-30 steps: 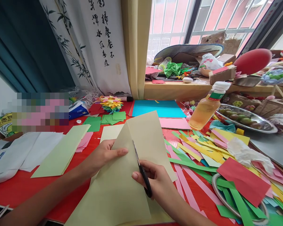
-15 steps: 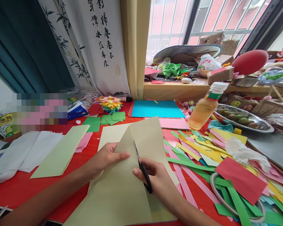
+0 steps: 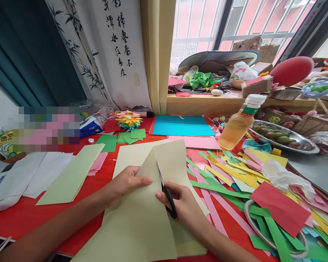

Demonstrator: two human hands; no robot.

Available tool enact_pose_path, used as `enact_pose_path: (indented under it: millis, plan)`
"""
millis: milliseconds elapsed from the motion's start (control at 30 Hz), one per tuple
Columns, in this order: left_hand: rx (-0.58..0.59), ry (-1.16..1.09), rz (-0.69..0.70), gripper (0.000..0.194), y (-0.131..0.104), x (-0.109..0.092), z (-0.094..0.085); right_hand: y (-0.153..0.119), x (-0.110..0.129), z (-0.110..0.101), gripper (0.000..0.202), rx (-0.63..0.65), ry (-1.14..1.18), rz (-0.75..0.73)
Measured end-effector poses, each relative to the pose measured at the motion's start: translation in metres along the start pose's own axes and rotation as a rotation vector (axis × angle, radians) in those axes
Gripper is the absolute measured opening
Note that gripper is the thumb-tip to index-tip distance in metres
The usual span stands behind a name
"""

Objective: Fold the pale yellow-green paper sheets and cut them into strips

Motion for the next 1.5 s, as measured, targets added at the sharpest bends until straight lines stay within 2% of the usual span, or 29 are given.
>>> enact_pose_path:
  millis: [233,767,1500]
  plan:
    - [0.007,-0.005,-0.020,0.038,0.002,0.004,0.001,0.001,-0.006,-0.004,0.030,-0.021,-0.002,0.028]
    - [0.022,0.014,-0.026,0.033,0.004,0.008,0.005,0.002,-0.010,-0.007,0.027,-0.027,0.031,-0.012]
    - [0.076,0.045,-0.076,0.037,0.004,0.015,0.011,0.002,-0.005,-0.008,0.025,-0.024,0.036,-0.051]
Point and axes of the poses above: each hand's wrist, its own y-axis towards the middle knuckle, its own z-axis out of the palm, x = y × z, the point moved 9 cm from there along y, towards the middle knuckle, and after that the axes turned 6 degrees about -z, right-handed, at the moved point
